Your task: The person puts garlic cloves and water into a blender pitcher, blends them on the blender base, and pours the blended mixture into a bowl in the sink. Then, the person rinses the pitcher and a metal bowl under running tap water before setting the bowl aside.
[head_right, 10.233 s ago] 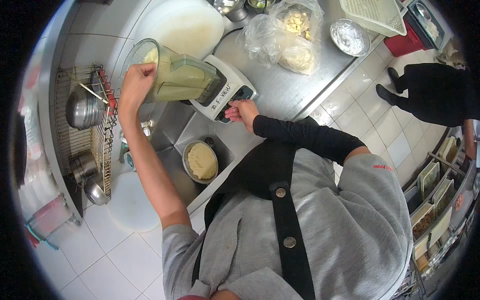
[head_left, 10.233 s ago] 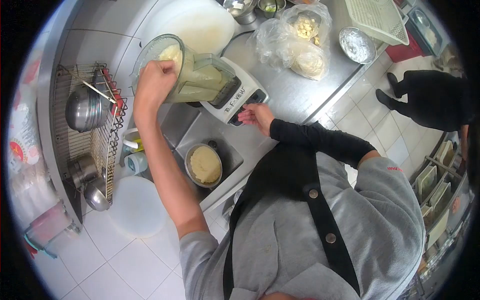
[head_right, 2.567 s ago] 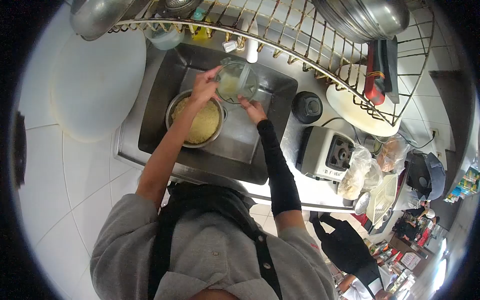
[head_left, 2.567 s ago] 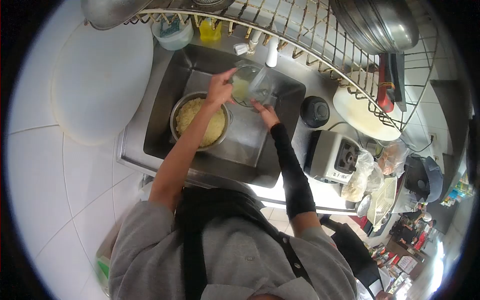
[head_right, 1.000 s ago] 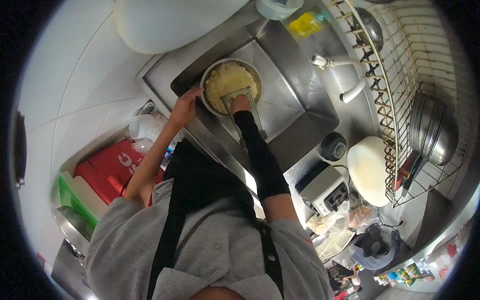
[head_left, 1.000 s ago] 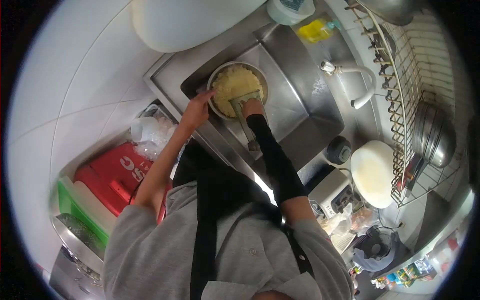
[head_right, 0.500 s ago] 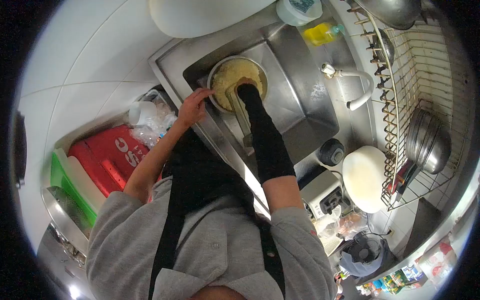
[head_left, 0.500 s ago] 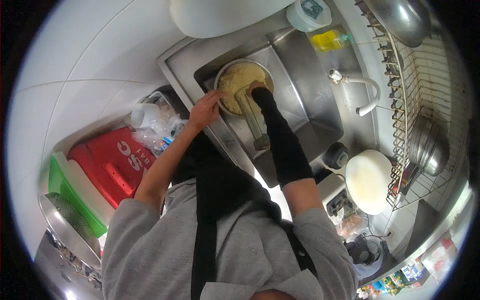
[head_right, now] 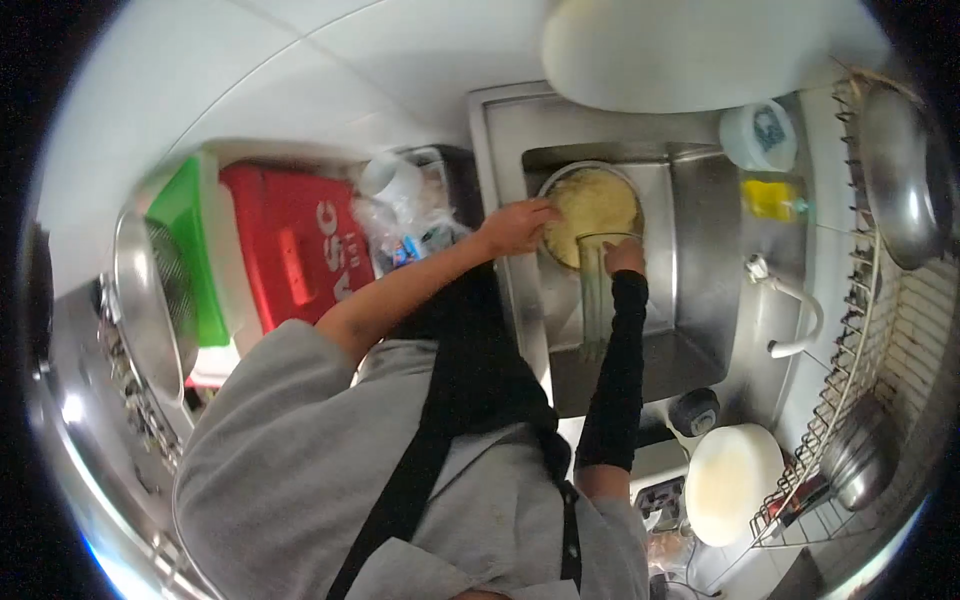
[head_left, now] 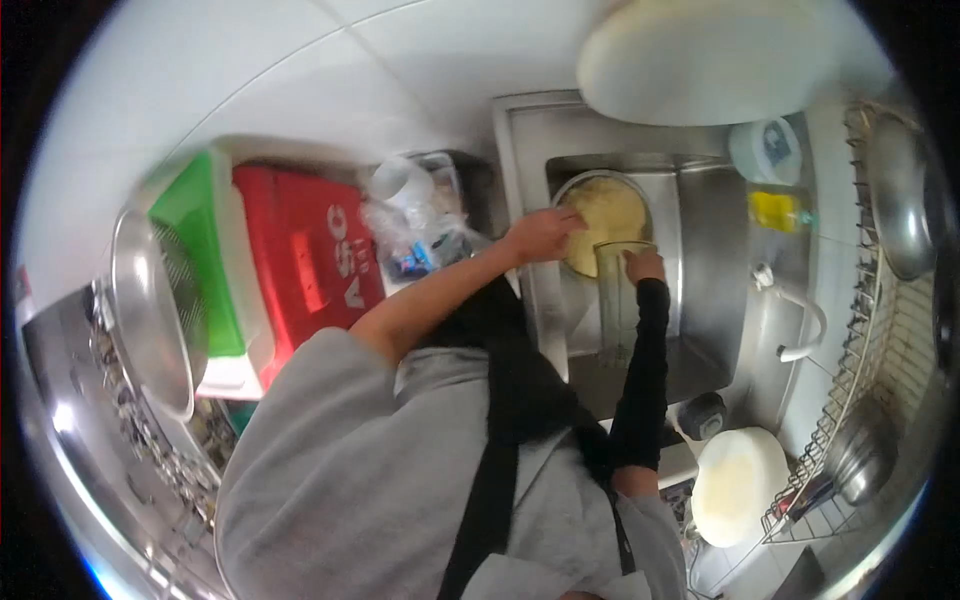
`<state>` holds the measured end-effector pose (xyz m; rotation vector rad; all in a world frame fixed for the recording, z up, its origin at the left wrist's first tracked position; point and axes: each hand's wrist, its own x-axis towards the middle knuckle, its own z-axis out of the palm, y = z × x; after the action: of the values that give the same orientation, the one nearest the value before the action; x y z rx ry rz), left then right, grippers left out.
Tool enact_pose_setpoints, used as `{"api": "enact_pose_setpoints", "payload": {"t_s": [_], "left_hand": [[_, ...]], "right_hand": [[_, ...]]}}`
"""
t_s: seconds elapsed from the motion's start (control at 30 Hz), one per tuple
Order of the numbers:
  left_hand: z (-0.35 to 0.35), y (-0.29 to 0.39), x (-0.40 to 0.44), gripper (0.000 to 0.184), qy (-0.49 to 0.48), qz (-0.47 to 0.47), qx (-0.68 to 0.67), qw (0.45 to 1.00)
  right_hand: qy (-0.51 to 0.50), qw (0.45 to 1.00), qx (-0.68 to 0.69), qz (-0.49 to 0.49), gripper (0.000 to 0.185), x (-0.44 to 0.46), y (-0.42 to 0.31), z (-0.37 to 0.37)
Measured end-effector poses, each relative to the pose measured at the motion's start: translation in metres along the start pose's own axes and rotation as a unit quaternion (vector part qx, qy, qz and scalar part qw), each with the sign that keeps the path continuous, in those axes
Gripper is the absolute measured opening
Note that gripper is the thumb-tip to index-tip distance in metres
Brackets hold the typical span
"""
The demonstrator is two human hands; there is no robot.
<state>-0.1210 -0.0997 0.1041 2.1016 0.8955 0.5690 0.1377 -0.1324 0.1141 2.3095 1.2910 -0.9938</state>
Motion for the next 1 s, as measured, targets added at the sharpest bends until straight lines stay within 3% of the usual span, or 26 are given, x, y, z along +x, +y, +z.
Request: {"api": "enact_pose_setpoints", "payload": {"t_s": [0.1,0.17,0.2,0.23,0.3,0.37,0.47,0.57,0.67,0.7,0.73,0.77,0.8,0.87,1.0], "left_hand": [[0.026,-0.019,0.000,0.040,-0.001,0.016,0.004,1.000],[0.014,-0.013,0.000,0.039,0.066,0.079,0.023,0.994],[0.014,-0.013,-0.003,0.039,0.057,0.050,0.026,0.997],[0.025,-0.008,-0.008,0.039,0.041,0.024,0.017,0.999],[0.012,-0.017,0.007,0.040,0.035,0.025,0.044,0.998],[0.015,-0.010,-0.002,0.040,0.035,0.041,0.074,0.996],[0.018,-0.012,0.001,0.039,0.019,0.027,0.071,0.997],[0.027,-0.019,0.002,0.033,0.030,0.046,0.069,0.996],[0.038,-0.040,-0.002,0.025,0.067,0.135,0.065,0.986],[0.031,-0.036,0.000,0.030,-0.031,0.123,0.164,0.978],[0.014,-0.011,-0.003,0.034,-0.009,0.023,0.033,0.999],[0.012,-0.004,-0.002,0.037,-0.010,0.016,0.053,0.998],[0.020,-0.015,-0.001,0.034,0.037,0.062,0.026,0.997],[0.007,0.004,0.005,0.033,0.016,0.028,-0.008,0.999],[0.014,0.000,0.004,0.038,0.038,0.012,-0.089,0.995]], "right_hand": [[-0.040,0.999,-0.021,-0.018,0.050,0.036,0.035,0.035],[0.046,0.997,-0.024,-0.059,0.055,0.080,0.076,0.087],[0.087,0.993,-0.015,-0.077,0.058,0.095,0.094,0.106],[0.003,0.996,-0.034,-0.081,0.059,0.077,0.097,0.106],[-0.039,0.999,0.004,-0.033,0.058,0.067,0.076,0.082],[0.042,0.994,0.089,0.050,0.052,0.011,0.055,0.078],[0.016,0.978,0.194,0.068,0.049,-0.046,0.046,0.056],[-0.058,0.919,0.383,0.079,0.040,-0.024,0.126,0.115],[-0.046,0.763,0.643,0.044,0.040,-0.080,0.159,0.155],[-0.035,0.711,0.702,0.019,0.045,-0.099,0.161,0.165],[-0.024,0.690,0.723,0.026,0.053,-0.114,0.160,0.172],[-0.046,0.702,0.703,0.104,0.057,-0.144,0.140,0.143],[0.001,0.706,0.686,0.174,0.060,-0.149,0.128,0.140],[0.026,0.707,0.682,0.187,0.054,-0.117,0.152,0.178],[0.004,0.641,0.726,0.248,0.038,-0.092,0.149,0.208]]}}
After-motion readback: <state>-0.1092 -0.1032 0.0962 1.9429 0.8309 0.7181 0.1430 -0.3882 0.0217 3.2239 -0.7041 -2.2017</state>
